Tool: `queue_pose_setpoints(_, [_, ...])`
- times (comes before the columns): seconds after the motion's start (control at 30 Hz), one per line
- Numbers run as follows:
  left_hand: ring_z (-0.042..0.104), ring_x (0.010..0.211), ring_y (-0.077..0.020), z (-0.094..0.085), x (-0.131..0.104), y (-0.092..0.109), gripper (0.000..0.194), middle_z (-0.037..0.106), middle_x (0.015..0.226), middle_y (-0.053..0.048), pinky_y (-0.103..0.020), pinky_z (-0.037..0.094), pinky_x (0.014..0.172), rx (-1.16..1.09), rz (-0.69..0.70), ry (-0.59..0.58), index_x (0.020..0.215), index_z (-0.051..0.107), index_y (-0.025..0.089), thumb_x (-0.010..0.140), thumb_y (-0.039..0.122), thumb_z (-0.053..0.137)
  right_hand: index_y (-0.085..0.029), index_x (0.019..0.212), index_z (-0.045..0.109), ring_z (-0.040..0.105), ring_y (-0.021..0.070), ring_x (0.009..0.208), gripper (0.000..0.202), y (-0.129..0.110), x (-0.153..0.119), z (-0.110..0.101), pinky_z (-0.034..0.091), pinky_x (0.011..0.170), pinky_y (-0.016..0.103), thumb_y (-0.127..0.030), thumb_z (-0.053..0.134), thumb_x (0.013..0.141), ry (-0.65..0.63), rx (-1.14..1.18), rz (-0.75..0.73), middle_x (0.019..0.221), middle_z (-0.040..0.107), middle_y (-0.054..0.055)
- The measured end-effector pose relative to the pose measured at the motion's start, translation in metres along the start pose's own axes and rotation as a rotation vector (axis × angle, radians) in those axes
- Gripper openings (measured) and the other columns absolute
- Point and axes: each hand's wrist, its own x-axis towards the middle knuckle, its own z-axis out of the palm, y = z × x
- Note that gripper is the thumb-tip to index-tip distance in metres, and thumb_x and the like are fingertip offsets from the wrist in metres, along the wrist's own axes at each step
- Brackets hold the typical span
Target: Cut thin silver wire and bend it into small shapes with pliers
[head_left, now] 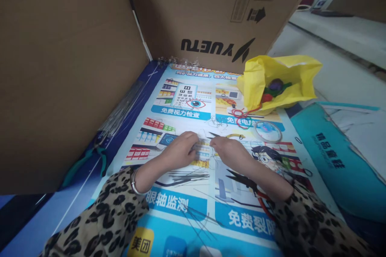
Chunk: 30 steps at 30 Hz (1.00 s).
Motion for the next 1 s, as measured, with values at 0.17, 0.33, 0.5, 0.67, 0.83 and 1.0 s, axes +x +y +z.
queue_pose_setpoints(0.17, [0.046, 0.094, -0.0206, 0.001, 0.002, 0.0, 0.021, 0.051, 0.095, -0.007, -0.034, 0.04, 0.081, 0.008, 0.045, -0.012, 0.086, 0.046, 0.017, 0.067, 0.007, 0.043, -0.021, 0.102, 0.057, 0.057, 0.0163, 0.09, 0.027, -0.004, 0.002, 0.004, 0.038, 0.072, 0.023, -0.017, 0.035, 0.087, 0.012, -0.006, 0.024, 0.098, 0.063, 0.006])
queue_pose_setpoints(0.33, [0.048, 0.093, -0.0206, 0.001, 0.001, 0.001, 0.016, 0.053, 0.095, -0.007, -0.035, 0.039, 0.083, 0.054, 0.027, -0.012, 0.084, 0.046, 0.017, 0.069, 0.011, 0.047, -0.022, 0.103, 0.058, 0.057, 0.017, 0.092, 0.027, -0.004, 0.005, 0.006, 0.039, 0.075, 0.025, -0.017, 0.037, 0.086, 0.038, -0.002, 0.012, 0.099, 0.063, 0.007])
queue_pose_setpoints(0.5, [0.045, 0.105, -0.024, -0.003, -0.005, 0.002, 0.029, 0.052, 0.109, -0.008, -0.04, 0.035, 0.09, 0.05, -0.001, 0.01, 0.097, 0.047, 0.018, 0.073, 0.031, 0.058, -0.021, 0.099, 0.061, 0.057, 0.0171, 0.092, 0.027, -0.001, 0.005, 0.005, 0.039, 0.078, 0.025, -0.017, 0.037, 0.086, 0.104, 0.114, -0.027, 0.095, 0.064, 0.006])
queue_pose_setpoints(0.67, [0.044, 0.11, -0.0245, -0.008, -0.008, 0.007, 0.042, 0.05, 0.115, -0.009, -0.041, 0.034, 0.093, 0.041, 0.008, -0.028, 0.106, 0.047, 0.019, 0.072, 0.04, 0.061, -0.019, 0.096, 0.062, 0.058, 0.0169, 0.088, 0.027, 0.003, 0.005, 0.006, 0.04, 0.076, 0.027, -0.02, 0.037, 0.087, 0.136, 0.289, -0.054, 0.092, 0.065, 0.006])
queue_pose_setpoints(0.83, [0.043, 0.113, -0.0268, -0.007, -0.009, 0.014, 0.051, 0.05, 0.117, -0.011, -0.043, 0.033, 0.095, 0.112, -0.009, -0.026, 0.109, 0.046, 0.017, 0.068, 0.041, 0.064, -0.018, 0.099, 0.061, 0.057, 0.0162, 0.079, 0.027, 0.005, 0.001, 0.001, 0.041, 0.071, 0.027, -0.029, 0.041, 0.086, 0.097, 0.364, -0.117, 0.085, 0.063, 0.006])
queue_pose_setpoints(1.0, [0.041, 0.116, -0.0274, -0.004, -0.01, 0.012, 0.055, 0.048, 0.121, -0.013, -0.043, 0.033, 0.096, 0.112, 0.001, -0.032, 0.112, 0.044, 0.016, 0.068, 0.039, 0.065, -0.014, 0.111, 0.052, 0.052, 0.0213, 0.093, 0.044, 0.001, -0.009, -0.001, 0.041, 0.078, 0.03, -0.03, 0.059, 0.071, 0.027, 0.268, -0.152, 0.101, 0.055, 0.011])
